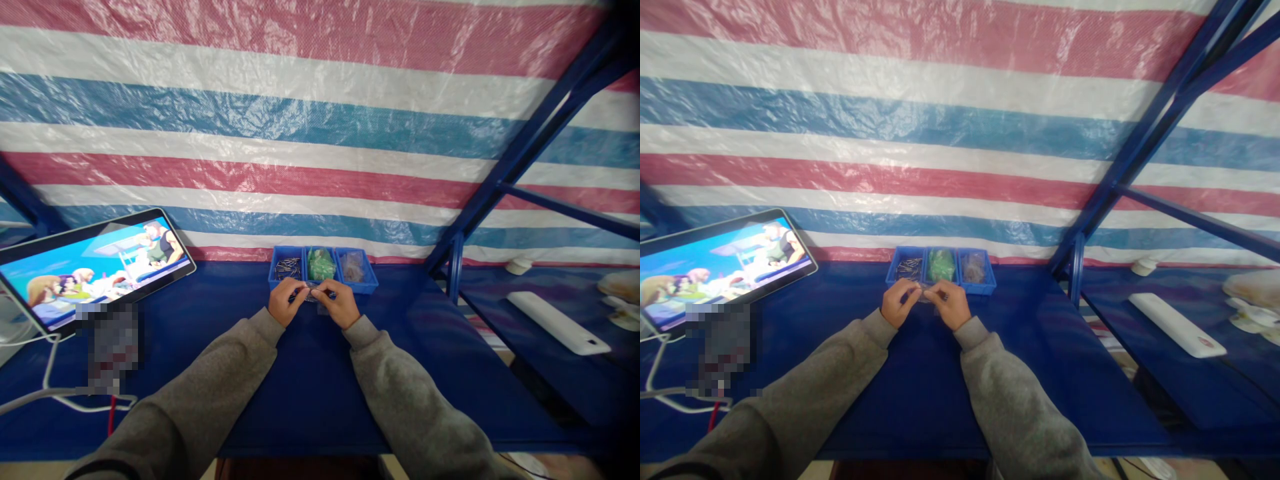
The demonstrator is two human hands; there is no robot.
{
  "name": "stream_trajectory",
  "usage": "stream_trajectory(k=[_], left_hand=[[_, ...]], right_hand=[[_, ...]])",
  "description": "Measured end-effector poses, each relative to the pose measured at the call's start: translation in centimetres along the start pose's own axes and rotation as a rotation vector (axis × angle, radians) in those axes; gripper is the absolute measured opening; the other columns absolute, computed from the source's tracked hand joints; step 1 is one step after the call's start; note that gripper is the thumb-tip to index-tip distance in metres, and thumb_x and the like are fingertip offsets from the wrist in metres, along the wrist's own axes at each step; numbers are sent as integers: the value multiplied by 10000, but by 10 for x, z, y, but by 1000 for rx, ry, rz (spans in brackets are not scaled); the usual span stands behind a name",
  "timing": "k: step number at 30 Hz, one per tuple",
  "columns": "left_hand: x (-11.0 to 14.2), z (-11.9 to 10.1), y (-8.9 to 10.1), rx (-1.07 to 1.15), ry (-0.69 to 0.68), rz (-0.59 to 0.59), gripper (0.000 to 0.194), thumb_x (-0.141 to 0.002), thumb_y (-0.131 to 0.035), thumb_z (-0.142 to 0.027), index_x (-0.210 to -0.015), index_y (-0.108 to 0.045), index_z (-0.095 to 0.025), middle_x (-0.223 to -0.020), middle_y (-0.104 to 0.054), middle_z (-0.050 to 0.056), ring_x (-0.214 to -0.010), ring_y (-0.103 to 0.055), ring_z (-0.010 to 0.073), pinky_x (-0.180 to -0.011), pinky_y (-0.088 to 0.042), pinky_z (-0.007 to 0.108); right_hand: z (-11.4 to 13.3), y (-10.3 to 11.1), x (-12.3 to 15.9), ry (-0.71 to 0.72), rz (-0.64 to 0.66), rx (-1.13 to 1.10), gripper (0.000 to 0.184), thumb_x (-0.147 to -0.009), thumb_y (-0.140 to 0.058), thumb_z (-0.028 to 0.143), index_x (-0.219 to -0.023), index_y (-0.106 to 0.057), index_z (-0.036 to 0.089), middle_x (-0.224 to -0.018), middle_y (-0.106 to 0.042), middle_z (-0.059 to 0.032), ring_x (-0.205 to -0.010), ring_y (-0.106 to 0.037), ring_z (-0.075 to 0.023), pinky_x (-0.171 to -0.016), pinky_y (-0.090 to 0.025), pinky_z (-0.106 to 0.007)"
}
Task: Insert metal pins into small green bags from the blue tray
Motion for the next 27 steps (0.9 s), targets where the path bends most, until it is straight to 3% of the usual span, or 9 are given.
stream_trajectory(k=[5,10,18,24,27], left_hand=[[0,1,-1,-12,23,-9,150,-848,-523,-277,-835,-615,-159,-720,-616,33,-640,-559,123,-629,-465,251],[4,8,4,9,96,-104,200,-860,-506,-292,-985,-578,-152,-889,-653,62,-745,-628,132,-714,-502,252],[3,7,-3,76,69,10,202,-892,-441,-243,-954,-613,-158,-861,-656,56,-662,-608,113,-685,-506,251],[-1,-2,-1,92,12,54,216,-890,-438,-227,-962,-629,-155,-920,-635,83,-880,-598,167,-811,-487,319],[-2,-3,0,70,-25,47,209,-861,-497,-278,-925,-647,-147,-959,-599,101,-909,-577,187,-794,-491,334]], right_hand=[[-3,-1,1,-9,0,-23,190,-826,-549,345,-850,-666,197,-764,-642,-30,-666,-577,-150,-642,-462,-273],[-4,0,2,-53,-27,-110,268,-847,-509,292,-1098,-547,208,-712,-630,7,-601,-592,-136,-668,-491,-280],[6,4,1,56,-30,36,211,-818,-551,267,-1008,-635,231,-834,-643,-31,-709,-598,-158,-729,-483,-302],[13,9,1,90,-82,71,176,-853,-515,309,-852,-661,212,-797,-630,-49,-746,-583,-170,-707,-472,-302],[12,10,1,67,-92,88,187,-846,-525,339,-791,-642,204,-772,-603,-47,-704,-562,-163,-663,-472,-298]])
Point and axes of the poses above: each hand's wrist, its own x-axis away from the middle knuckle, its own y-axis out of the back of the hand, z = x × y, the point moved 7 cm from there along -x, towards the middle knuckle
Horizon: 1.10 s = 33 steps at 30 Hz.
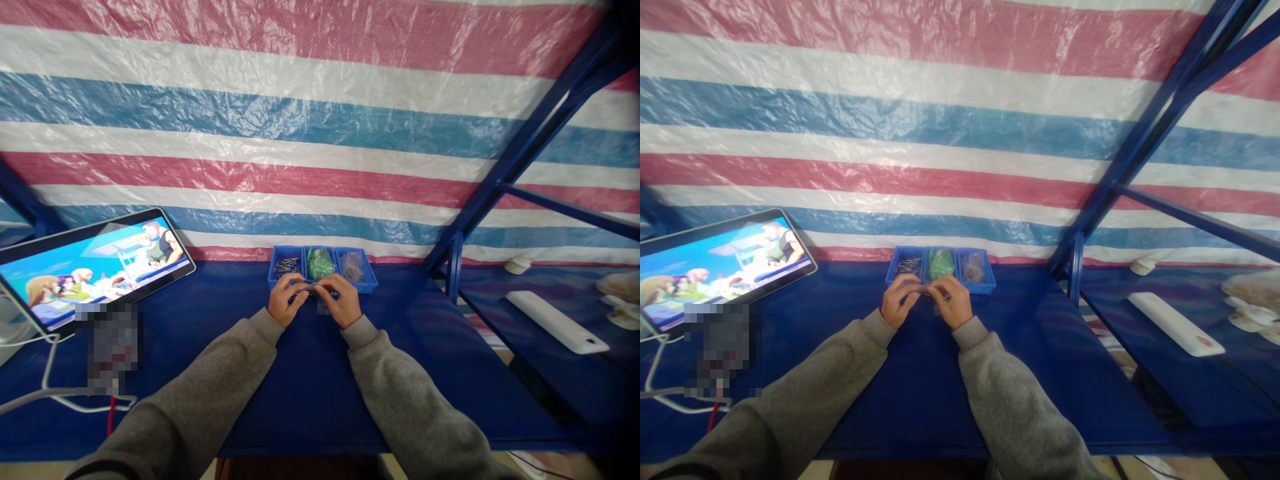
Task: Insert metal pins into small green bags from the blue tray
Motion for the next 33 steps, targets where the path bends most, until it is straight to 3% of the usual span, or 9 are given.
stream_trajectory(k=[6,14,18,21,26,30,33], left_hand=[[2,4,-3,0,-1,-36,136,-851,-528,-227,-866,-647,-161,-821,-633,60,-796,-597,153,-751,-495,303],[6,7,-2,16,105,-91,157,-842,-539,-237,-946,-614,-147,-880,-664,55,-733,-630,127,-695,-512,237],[7,1,-2,19,52,-58,182,-861,-488,-206,-981,-610,-145,-908,-659,75,-781,-625,142,-727,-507,261],[5,-4,-4,25,-19,12,226,-882,-422,-180,-986,-622,-157,-927,-658,85,-890,-610,171,-810,-490,315],[2,-2,-2,17,-47,-22,201,-872,-460,-181,-987,-624,-166,-957,-645,90,-930,-591,177,-844,-478,341],[2,4,0,-20,-7,-85,126,-846,-531,-194,-905,-639,-169,-866,-635,62,-831,-591,152,-765,-490,296],[3,8,0,-41,31,-88,116,-830,-561,-235,-858,-642,-157,-868,-607,66,-794,-584,143,-668,-495,254]], right_hand=[[0,-2,0,-35,16,-64,194,-815,-565,362,-723,-595,194,-788,-584,-45,-722,-562,-155,-636,-485,-276],[-13,-13,3,-140,105,-181,184,-792,-587,368,-776,-601,186,-748,-627,-25,-692,-609,-151,-665,-505,-273],[-24,-15,5,-258,73,-339,291,-748,-634,390,-955,-552,203,-647,-624,14,-537,-603,-136,-554,-506,-256],[-30,-13,5,-300,30,-400,280,-755,-620,399,-943,-566,197,-616,-614,20,-482,-586,-127,-507,-495,-248],[-38,-14,5,-291,50,-409,247,-806,-544,367,-912,-652,173,-739,-671,-34,-613,-643,-158,-622,-529,-293],[-33,-16,6,-245,131,-386,272,-806,-544,346,-996,-644,178,-781,-686,-42,-678,-658,-175,-676,-530,-314],[-25,-12,4,-196,112,-242,240,-789,-579,371,-911,-667,184,-806,-668,-54,-684,-638,-168,-640,-515,-288]])
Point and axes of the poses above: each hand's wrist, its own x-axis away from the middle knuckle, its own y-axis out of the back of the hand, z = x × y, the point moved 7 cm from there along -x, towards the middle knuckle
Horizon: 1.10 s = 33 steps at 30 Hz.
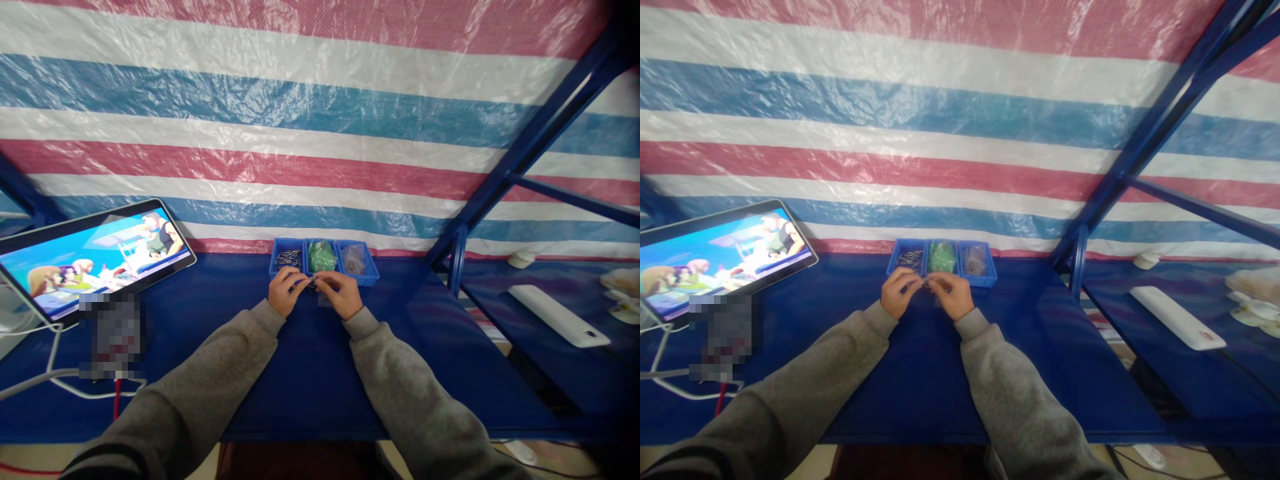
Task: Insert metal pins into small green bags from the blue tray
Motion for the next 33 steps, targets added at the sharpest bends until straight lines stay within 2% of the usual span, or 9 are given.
stream_trajectory(k=[4,9,15,18,20,23,26,29,33], left_hand=[[2,0,-4,8,20,42,123,-849,-532,-235,-845,-622,-151,-827,-623,51,-763,-597,132,-676,-493,244],[3,4,-2,-5,83,12,177,-868,-497,-242,-998,-579,-156,-871,-644,51,-725,-607,117,-653,-493,227],[0,2,3,2,82,-12,173,-882,-455,-233,-980,-575,-156,-880,-617,58,-756,-587,121,-656,-486,228],[-1,-1,5,5,60,-22,164,-883,-444,-223,-929,-587,-157,-870,-612,59,-763,-579,126,-663,-480,234],[-1,1,8,-10,73,-54,160,-879,-445,-217,-919,-587,-156,-870,-611,60,-767,-577,128,-674,-478,237],[0,4,11,-48,105,-84,144,-861,-455,-204,-882,-589,-155,-837,-613,49,-721,-570,123,-664,-469,237],[1,6,12,-99,126,-86,129,-826,-466,-177,-804,-592,-160,-761,-616,26,-640,-551,115,-641,-452,241],[2,7,10,-118,132,-53,133,-790,-467,-147,-744,-591,-163,-709,-616,12,-594,-543,111,-614,-439,238],[2,6,6,-111,114,-19,142,-774,-462,-144,-721,-592,-165,-671,-607,4,-563,-534,106,-586,-430,229]], right_hand=[[7,1,0,34,-45,110,239,-772,-600,412,-754,-660,181,-808,-631,-57,-681,-594,-150,-557,-476,-242],[-8,-1,-1,-90,-21,-32,283,-754,-604,442,-706,-625,165,-545,-567,11,-450,-503,-98,-440,-418,-215],[-38,51,-3,-235,-505,-268,378,-684,-635,488,-802,-613,130,-570,-612,-9,-406,-539,-123,-418,-455,-256],[-53,67,1,-314,-658,-363,583,-682,-624,481,-1124,-522,114,-732,-669,-48,-445,-585,-148,-442,-488,-289],[-51,71,3,-298,-687,-307,638,-702,-604,463,-1218,-455,119,-724,-661,-31,-434,-572,-139,-432,-472,-277],[-34,61,-2,-236,-516,-7,395,-741,-562,435,-979,-617,124,-511,-552,34,-383,-490,-109,-413,-399,-235],[-22,31,-8,-198,-119,380,222,-717,-604,379,-670,-654,169,-433,-486,36,-434,-487,-116,-475,-374,-236],[-26,12,-3,-244,149,673,181,-642,-692,365,-723,-665,205,-581,-596,-2,-606,-571,-165,-564,-393,-253],[-38,11,4,-359,233,888,352,-622,-718,399,-912,-639,217,-807,-647,-63,-812,-600,-228,-650,-415,-287]])
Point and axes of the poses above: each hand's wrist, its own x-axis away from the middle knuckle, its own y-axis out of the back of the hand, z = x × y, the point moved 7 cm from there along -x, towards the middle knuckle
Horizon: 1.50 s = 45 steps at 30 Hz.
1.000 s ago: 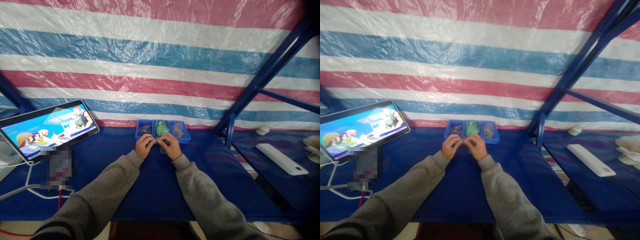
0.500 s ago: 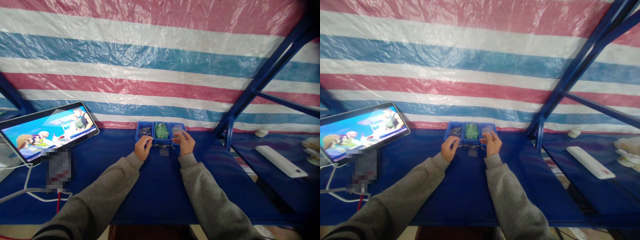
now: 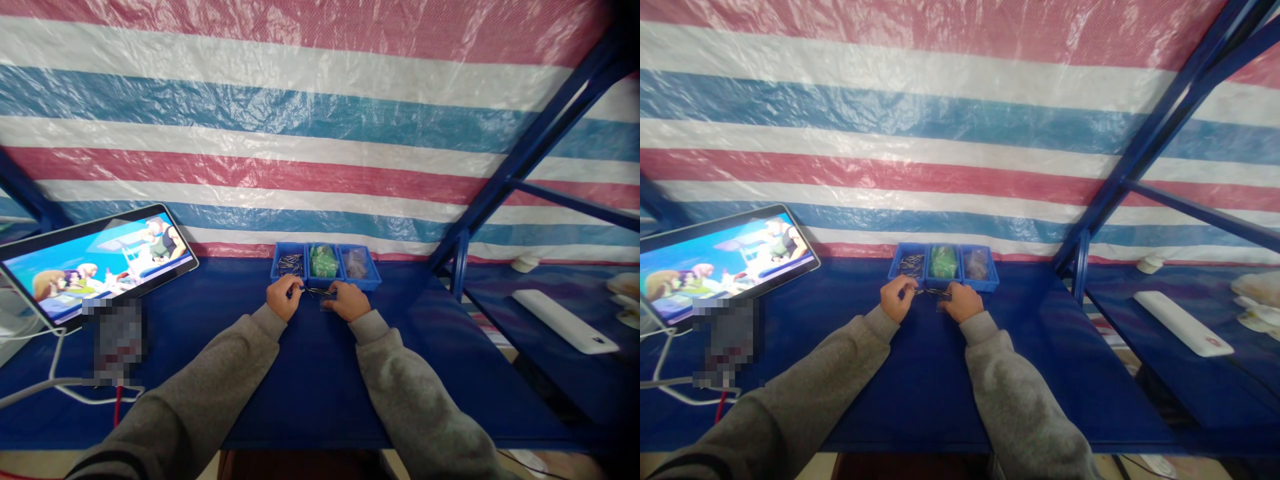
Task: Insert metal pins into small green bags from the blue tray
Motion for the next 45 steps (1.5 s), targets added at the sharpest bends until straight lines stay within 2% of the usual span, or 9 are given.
stream_trajectory(k=[6,12,17,20,26,30,33,40,45], left_hand=[[0,-1,0,15,-19,2,152,-780,-453,-140,-724,-593,-164,-659,-599,5,-550,-530,104,-577,-430,227],[0,-1,-2,27,-23,16,138,-784,-465,-129,-734,-590,-159,-661,-596,5,-553,-530,103,-583,-433,227],[0,-3,-1,31,-24,19,156,-800,-458,-154,-731,-597,-162,-656,-595,6,-550,-531,102,-581,-437,228],[-1,-4,-1,44,-20,32,167,-825,-448,-173,-757,-601,-160,-690,-600,18,-582,-543,107,-603,-450,235],[-3,-6,-7,106,-9,91,229,-866,-472,-279,-1014,-597,-158,-890,-639,70,-710,-588,126,-587,-482,223],[-3,-11,-14,101,-117,150,191,-844,-531,-307,-917,-639,-167,-855,-661,69,-740,-600,147,-651,-498,263],[0,-11,-16,100,-165,166,173,-831,-558,-306,-880,-642,-163,-812,-661,62,-714,-593,148,-662,-494,280],[1,-6,-16,46,-113,118,211,-892,-445,-278,-910,-613,-152,-820,-648,67,-776,-611,156,-719,-493,283],[2,-3,-16,101,-66,144,220,-911,-402,-258,-937,-595,-157,-730,-638,30,-697,-610,132,-703,-498,260]], right_hand=[[-5,-4,1,-53,54,104,402,-655,-682,466,-945,-614,196,-897,-634,-120,-866,-600,-270,-674,-427,-332],[-5,-5,0,-59,63,85,330,-661,-685,451,-866,-614,203,-852,-634,-92,-836,-599,-253,-639,-415,-310],[0,-6,-1,-14,24,-9,184,-650,-710,359,-712,-623,208,-744,-625,-42,-775,-590,-207,-599,-378,-260],[11,0,-2,82,-43,-126,175,-662,-700,346,-650,-598,204,-628,-594,-4,-652,-569,-162,-551,-354,-235],[25,28,7,223,-281,-508,224,-793,-555,423,-746,-549,204,-466,-501,57,-434,-480,-110,-495,-364,-226],[28,29,12,244,-243,-682,240,-821,-511,447,-781,-515,211,-467,-534,58,-394,-506,-117,-474,-399,-232],[31,29,13,258,-243,-705,245,-820,-516,451,-769,-506,211,-458,-528,59,-380,-497,-114,-471,-400,-233],[33,29,13,284,-279,-650,264,-815,-522,466,-819,-556,205,-460,-457,69,-415,-428,-101,-465,-350,-219],[40,29,14,367,-223,-675,277,-839,-486,444,-792,-602,197,-604,-556,12,-519,-497,-115,-517,-397,-225]])
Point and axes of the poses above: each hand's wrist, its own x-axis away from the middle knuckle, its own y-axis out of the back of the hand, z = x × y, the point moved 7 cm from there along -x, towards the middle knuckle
